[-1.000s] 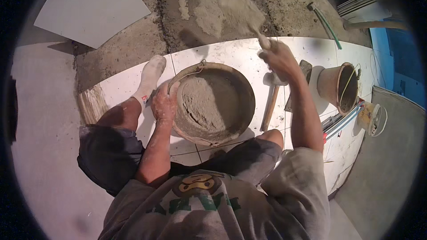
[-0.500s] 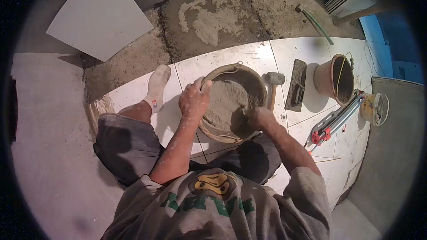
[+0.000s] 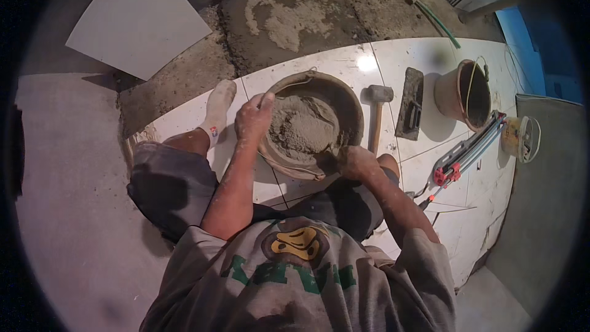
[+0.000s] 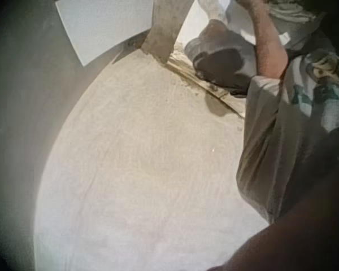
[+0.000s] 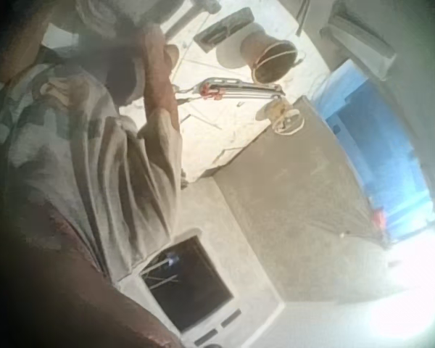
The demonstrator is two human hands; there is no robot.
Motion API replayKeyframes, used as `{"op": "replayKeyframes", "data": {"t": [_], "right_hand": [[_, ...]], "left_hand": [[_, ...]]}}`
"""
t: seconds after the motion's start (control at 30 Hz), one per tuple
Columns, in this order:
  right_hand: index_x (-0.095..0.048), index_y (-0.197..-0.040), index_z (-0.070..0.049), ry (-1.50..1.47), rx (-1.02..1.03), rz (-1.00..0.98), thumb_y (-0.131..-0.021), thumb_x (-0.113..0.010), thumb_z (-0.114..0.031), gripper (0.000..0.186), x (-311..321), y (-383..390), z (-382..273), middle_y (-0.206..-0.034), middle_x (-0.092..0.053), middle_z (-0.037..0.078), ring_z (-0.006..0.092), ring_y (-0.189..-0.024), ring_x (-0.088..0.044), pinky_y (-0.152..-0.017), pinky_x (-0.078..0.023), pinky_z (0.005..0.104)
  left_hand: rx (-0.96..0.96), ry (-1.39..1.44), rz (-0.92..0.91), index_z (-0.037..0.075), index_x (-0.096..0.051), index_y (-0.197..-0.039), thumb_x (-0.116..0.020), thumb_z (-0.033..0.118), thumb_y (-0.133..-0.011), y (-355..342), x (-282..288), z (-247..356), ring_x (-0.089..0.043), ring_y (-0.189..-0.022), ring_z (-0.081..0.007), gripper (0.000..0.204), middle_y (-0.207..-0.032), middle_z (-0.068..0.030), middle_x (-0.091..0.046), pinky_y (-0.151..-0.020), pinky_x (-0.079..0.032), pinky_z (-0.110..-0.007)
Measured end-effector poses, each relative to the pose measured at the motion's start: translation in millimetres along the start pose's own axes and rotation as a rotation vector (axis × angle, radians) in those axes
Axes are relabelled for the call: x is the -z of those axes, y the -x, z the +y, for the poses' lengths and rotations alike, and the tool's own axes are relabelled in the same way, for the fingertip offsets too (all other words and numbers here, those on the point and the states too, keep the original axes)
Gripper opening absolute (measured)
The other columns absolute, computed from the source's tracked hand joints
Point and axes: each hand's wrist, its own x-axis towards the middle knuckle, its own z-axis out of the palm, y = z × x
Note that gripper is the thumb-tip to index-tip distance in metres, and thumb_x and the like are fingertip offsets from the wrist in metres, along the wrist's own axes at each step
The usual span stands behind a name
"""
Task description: Apply cement to the floor and lay a large floor tile.
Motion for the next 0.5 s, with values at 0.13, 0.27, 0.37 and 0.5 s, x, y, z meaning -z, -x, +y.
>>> {"op": "replayKeyframes", "data": {"t": [0.13,0.27,0.37,0.5], "right_hand": [[-0.063,-0.087,0.001,-0.145,0.007,0.03,-0.073,-0.063,-0.026,0.031,11,5,-4,-0.083,-0.064,0.025,0.0408,-0.082,-0.062,-0.071,-0.048,0.0474],[-0.064,-0.087,-0.001,-0.102,0.263,-0.034,-0.071,-0.062,-0.02,0.025,11,-2,-3,-0.076,-0.062,0.023,0.0415,-0.076,-0.06,-0.07,-0.048,0.0468],[-0.064,-0.09,0.003,-0.152,0.266,-0.067,-0.07,-0.061,-0.025,0.034,17,-1,3,-0.085,-0.064,0.025,0.0418,-0.081,-0.061,-0.075,-0.048,0.0454],[-0.063,-0.087,0.004,-0.236,0.268,-0.138,-0.07,-0.062,-0.02,0.03,47,17,0,-0.07,-0.064,0.019,0.0328,-0.069,-0.064,-0.064,-0.048,0.0411]], "left_hand": [[-0.01,-0.065,0.035,0.014,-0.068,-0.103,-0.049,0.059,-0.086,-11,1,-20,-0.063,-0.094,-0.0377,0.052,-0.094,-0.0193,-0.067,-0.082,-0.048,-0.046],[0.031,-0.123,0.003,0.014,-0.069,-0.103,-0.048,0.061,-0.086,-17,3,-34,-0.063,-0.093,-0.037,0.054,-0.093,-0.0183,-0.068,-0.082,-0.048,-0.046],[0.028,-0.121,0.063,0.015,-0.069,-0.103,-0.049,0.061,-0.086,-23,-2,-46,-0.063,-0.092,-0.0367,0.053,-0.092,-0.0167,-0.068,-0.081,-0.048,-0.045],[-0.042,-0.109,0.153,0.013,-0.068,-0.1,-0.051,0.059,-0.086,-29,-12,-61,-0.063,-0.088,-0.0377,0.051,-0.088,-0.0166,-0.067,-0.078,-0.048,-0.047]]}}
